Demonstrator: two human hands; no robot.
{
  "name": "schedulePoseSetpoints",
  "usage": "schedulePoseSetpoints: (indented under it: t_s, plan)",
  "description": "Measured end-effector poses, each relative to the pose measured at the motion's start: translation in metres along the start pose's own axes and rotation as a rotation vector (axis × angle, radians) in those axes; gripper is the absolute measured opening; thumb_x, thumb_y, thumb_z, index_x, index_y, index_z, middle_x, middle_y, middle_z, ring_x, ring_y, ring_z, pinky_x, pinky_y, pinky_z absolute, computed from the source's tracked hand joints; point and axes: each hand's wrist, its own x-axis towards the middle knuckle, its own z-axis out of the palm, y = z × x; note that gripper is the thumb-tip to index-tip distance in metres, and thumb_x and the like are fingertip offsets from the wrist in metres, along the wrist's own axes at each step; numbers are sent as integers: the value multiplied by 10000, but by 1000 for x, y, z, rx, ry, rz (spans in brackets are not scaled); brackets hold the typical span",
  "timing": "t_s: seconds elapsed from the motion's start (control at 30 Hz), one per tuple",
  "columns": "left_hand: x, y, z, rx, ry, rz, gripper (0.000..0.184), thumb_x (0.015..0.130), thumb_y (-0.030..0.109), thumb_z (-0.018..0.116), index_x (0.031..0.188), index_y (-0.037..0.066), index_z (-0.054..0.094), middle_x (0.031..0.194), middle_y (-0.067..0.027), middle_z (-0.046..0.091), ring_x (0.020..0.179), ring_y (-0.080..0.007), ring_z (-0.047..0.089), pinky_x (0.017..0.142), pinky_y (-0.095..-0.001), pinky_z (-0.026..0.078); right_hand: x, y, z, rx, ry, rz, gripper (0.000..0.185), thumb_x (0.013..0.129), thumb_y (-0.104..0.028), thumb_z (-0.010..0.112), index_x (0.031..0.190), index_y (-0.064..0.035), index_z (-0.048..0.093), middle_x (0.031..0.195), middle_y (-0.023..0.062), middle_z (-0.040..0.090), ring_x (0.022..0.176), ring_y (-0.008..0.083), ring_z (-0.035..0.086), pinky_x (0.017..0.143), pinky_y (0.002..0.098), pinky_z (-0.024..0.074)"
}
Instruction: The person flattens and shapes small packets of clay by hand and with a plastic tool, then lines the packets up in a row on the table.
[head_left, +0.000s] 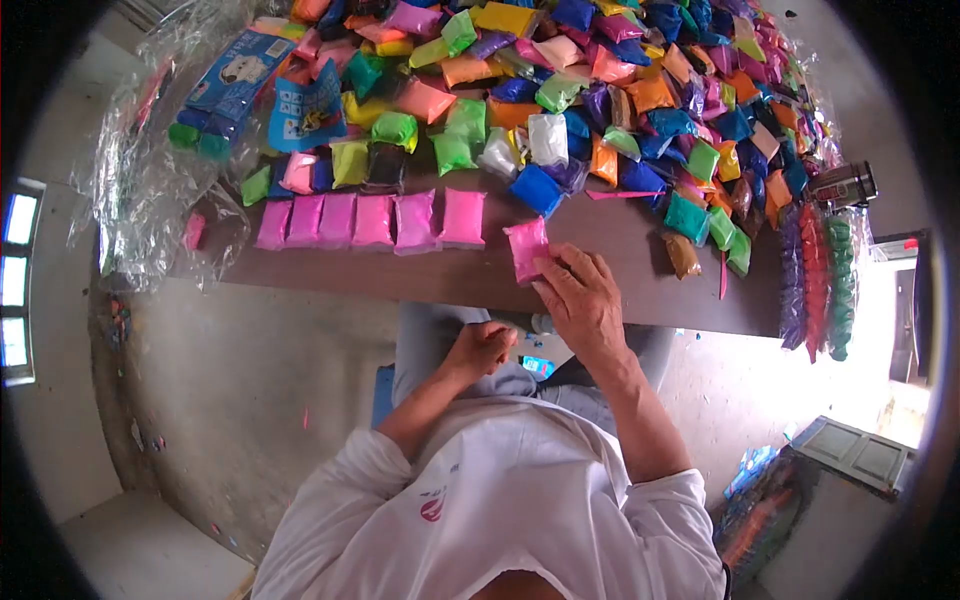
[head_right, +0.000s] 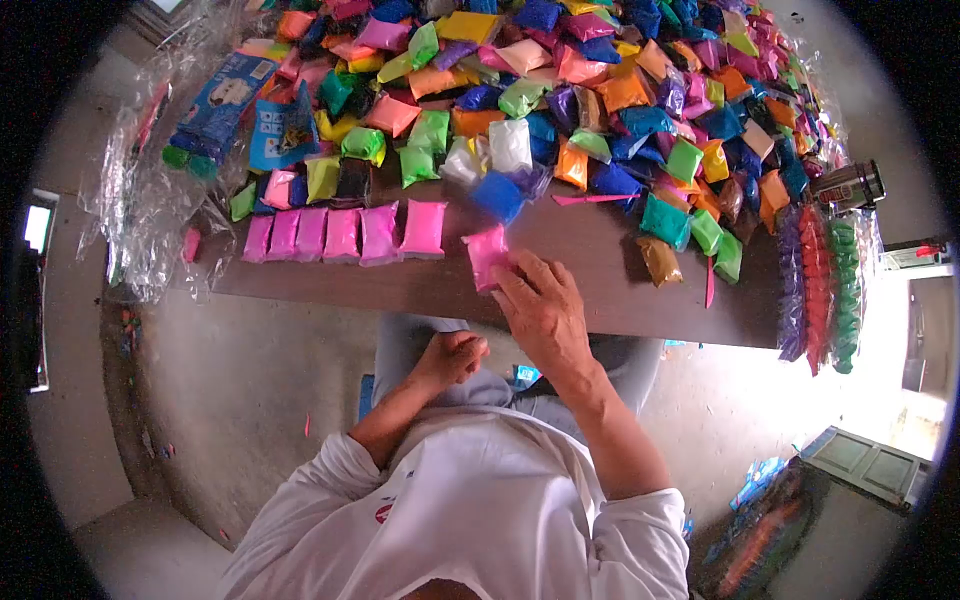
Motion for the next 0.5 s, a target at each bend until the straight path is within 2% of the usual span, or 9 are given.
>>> schedulePoseSetpoints:
  t_s: [0.1, 0.17, 0.2, 0.27, 0.5]
  plan:
    - [-1, 2, -3, 16, -11, -12, 304, 881, 299, 497, 844, 14, 596, 596, -7, 520, 478, -59, 455, 430, -215, 374, -8, -8, 3, 79, 79, 129, 229, 711, -44, 660, 936, -42, 622, 985, 115, 596, 858, 295, 557, 732, 378, 463]
    - [1, -5, -6, 207, -31, 162, 315, 877, 307, 497, 838, 9, 593, 593, -10, 521, 476, -60, 456, 431, -213, 371, -22, -12, 3, 132, 217, 211, 194, 705, -24, 665, 893, -32, 621, 889, 115, 614, 790, 287, 572, 699, 364, 465]
    - [-1, -2, -5, 203, -40, 157, 315, 877, 307, 497, 838, 9, 593, 593, -10, 521, 476, -60, 456, 431, -213, 371, -30, -13, 2, 127, 214, 220, 194, 705, -24, 665, 893, -32, 621, 889, 115, 614, 790, 287, 572, 699, 364, 465]
    - [-4, 9, -3, 87, 25, -16, 329, 877, 317, 494, 836, 6, 591, 594, -12, 519, 475, -58, 455, 429, -213, 370, -44, -13, 0, 77, 291, 210, 180, 697, -4, 668, 868, -30, 619, 838, 102, 616, 751, 280, 576, 679, 356, 464]
    - [1, 2, 3, 16, -9, 17, 341, 881, 334, 510, 833, 6, 591, 597, 3, 512, 462, -60, 425, 416, -207, 343, -59, -18, -5, 15, 282, 196, 194, 682, 11, 667, 863, -42, 622, 850, 85, 601, 770, 270, 571, 683, 360, 458]
